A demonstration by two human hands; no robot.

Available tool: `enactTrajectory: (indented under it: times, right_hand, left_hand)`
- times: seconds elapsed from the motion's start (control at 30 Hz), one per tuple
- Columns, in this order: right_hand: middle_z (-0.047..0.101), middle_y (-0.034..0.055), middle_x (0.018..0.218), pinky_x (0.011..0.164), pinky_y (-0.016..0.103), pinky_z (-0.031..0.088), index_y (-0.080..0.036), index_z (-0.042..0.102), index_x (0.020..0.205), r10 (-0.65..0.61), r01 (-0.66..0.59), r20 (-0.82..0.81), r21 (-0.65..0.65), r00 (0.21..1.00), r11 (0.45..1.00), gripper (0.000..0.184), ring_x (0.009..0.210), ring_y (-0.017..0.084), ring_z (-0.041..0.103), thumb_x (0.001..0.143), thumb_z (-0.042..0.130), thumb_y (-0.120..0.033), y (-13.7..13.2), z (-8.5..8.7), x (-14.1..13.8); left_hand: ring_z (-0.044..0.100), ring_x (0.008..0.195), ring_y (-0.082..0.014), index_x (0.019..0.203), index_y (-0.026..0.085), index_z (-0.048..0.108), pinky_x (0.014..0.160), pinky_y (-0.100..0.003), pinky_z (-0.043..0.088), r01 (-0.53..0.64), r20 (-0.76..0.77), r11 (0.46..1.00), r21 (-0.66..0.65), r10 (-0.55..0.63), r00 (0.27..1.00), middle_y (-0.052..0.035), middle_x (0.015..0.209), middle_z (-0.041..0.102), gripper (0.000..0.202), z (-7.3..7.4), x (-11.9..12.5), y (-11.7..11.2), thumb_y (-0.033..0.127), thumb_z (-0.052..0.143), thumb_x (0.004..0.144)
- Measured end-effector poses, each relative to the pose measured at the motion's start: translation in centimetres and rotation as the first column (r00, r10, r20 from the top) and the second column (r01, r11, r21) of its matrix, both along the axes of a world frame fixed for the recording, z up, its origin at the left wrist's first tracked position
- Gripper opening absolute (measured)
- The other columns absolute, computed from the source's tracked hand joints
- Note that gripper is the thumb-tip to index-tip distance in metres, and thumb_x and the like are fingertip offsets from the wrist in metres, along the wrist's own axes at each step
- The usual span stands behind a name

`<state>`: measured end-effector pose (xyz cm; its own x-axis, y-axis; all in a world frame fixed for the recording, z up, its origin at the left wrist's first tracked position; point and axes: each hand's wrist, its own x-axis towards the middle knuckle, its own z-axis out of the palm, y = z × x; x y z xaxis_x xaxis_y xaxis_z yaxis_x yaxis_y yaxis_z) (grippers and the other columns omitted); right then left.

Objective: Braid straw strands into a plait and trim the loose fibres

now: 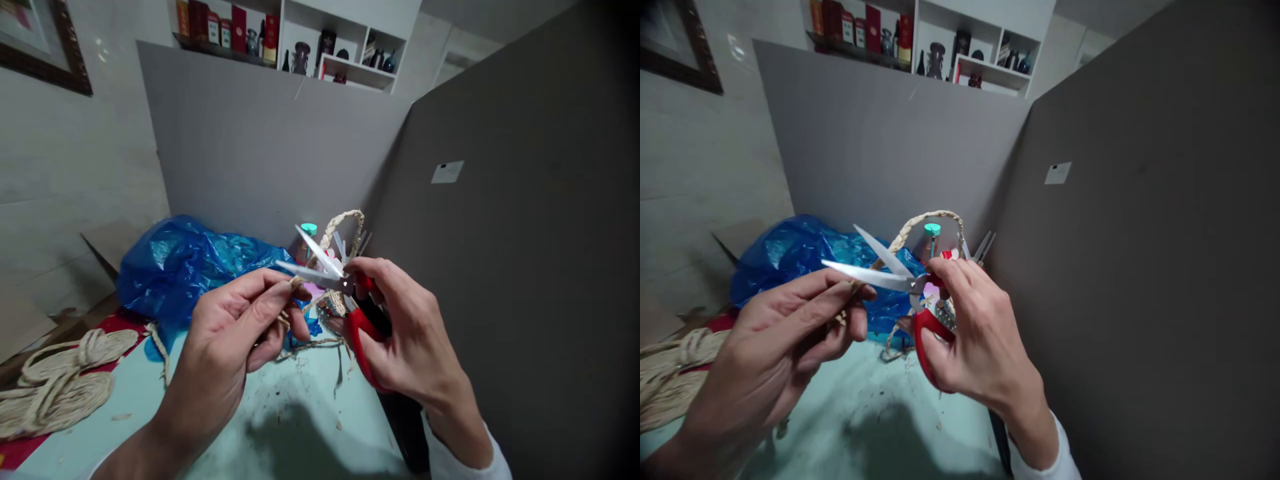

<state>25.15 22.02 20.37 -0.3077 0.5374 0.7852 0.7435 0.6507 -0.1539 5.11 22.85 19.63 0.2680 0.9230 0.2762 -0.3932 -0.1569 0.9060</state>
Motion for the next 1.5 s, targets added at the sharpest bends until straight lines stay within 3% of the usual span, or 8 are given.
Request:
enactTrajectory:
  times: [0.13,0.4,0.63,0.9,1.03,1.2,1.37,1.5]
  right_hand:
    - [0.06,0.0059,0.088,0.07,0.035,0.047,-0.017,0.055,0.116,-0.028,0.022,0.134,0.047,0.991,0.999,0.039,0.076,0.019,0.052,0.077,0.06,-0.014,0.0,0.2,0.2]
    - [0.062,0.009,0.09,0.071,0.035,0.05,-0.008,0.06,0.12,-0.024,0.004,0.183,0.11,0.983,0.994,0.043,0.079,0.02,0.054,0.078,0.063,-0.017,0.7,-0.5,-0.1]
    - [0.067,0.0085,0.082,0.067,0.03,0.049,-0.006,0.068,0.112,-0.135,0.072,0.192,0.301,0.972,0.951,0.032,0.072,0.018,0.058,0.081,0.061,-0.009,1.4,-1.2,-0.5]
    - [0.064,0.0044,0.07,0.056,0.025,0.043,-0.006,0.071,0.104,-0.169,0.079,0.228,0.36,0.959,0.93,0.026,0.06,0.014,0.054,0.081,0.058,-0.005,1.6,-1.5,0.2]
    - [0.06,0.003,0.065,0.051,0.025,0.039,-0.006,0.072,0.101,-0.19,0.077,0.248,0.403,0.95,0.912,0.027,0.055,0.013,0.05,0.082,0.052,-0.004,1.9,-1.4,0.5]
    - [0.061,0.0019,0.063,0.05,0.025,0.039,-0.011,0.07,0.095,-0.21,0.09,0.261,0.408,0.942,0.909,0.026,0.053,0.013,0.049,0.082,0.048,-0.005,2.2,-1.4,0.5]
    - [0.066,0.0034,0.072,0.054,0.026,0.04,-0.013,0.07,0.098,-0.263,0.157,0.267,0.359,0.927,0.92,0.025,0.061,0.015,0.057,0.08,0.054,-0.007,2.6,-1.6,0.4]
    - [0.066,0.0029,0.072,0.057,0.027,0.041,-0.014,0.071,0.099,-0.283,0.186,0.252,0.35,0.925,0.918,0.023,0.065,0.017,0.058,0.08,0.059,-0.01,2.9,-1.8,0.2]
  left_hand:
    - [0.028,0.042,0.0004,0.085,0.018,0.073,0.04,-0.016,0.016,-0.016,0.041,0.999,0.043,0.015,0.999,0.0001,0.067,0.067,0.015,-0.1,-0.3,0.1,0.025,0.063,0.093]
    - [0.032,0.048,-0.0025,0.096,0.019,0.075,0.044,-0.016,0.023,-0.011,0.093,0.997,0.075,0.004,0.996,-0.0028,0.073,0.069,0.019,-0.1,-0.4,0.2,0.02,0.056,0.093]
    - [0.03,0.049,-0.004,0.089,0.022,0.075,0.045,-0.022,0.02,-0.054,0.018,0.989,0.14,0.052,0.998,-0.0009,0.076,0.066,0.022,-0.4,-0.5,-0.1,0.024,0.054,0.096]
    - [0.028,0.046,-0.0034,0.076,0.017,0.074,0.044,-0.023,0.019,-0.094,-0.019,0.99,0.108,0.097,0.995,-0.0017,0.07,0.063,0.025,-0.3,-0.1,0.3,0.024,0.057,0.092]
    - [0.027,0.047,-0.0035,0.079,0.016,0.074,0.045,-0.024,0.019,-0.097,-0.046,0.989,0.114,0.103,0.994,-0.0025,0.074,0.064,0.024,-0.5,-0.1,0.6,0.027,0.058,0.093]
    - [0.028,0.048,-0.0043,0.079,0.016,0.073,0.047,-0.025,0.02,-0.105,-0.09,0.984,0.143,0.118,0.989,-0.0006,0.071,0.062,0.024,-1.0,0.1,1.2,0.026,0.057,0.094]
    - [0.032,0.049,-0.006,0.079,0.017,0.073,0.049,-0.025,0.024,-0.161,-0.156,0.967,0.195,0.193,0.969,0.002,0.063,0.055,0.026,-1.6,0.3,1.7,0.027,0.056,0.095]
    - [0.032,0.049,-0.0063,0.079,0.017,0.073,0.049,-0.025,0.024,-0.139,-0.21,0.975,0.174,0.175,0.962,0.002,0.06,0.053,0.026,-1.7,0.3,1.8,0.03,0.057,0.095]
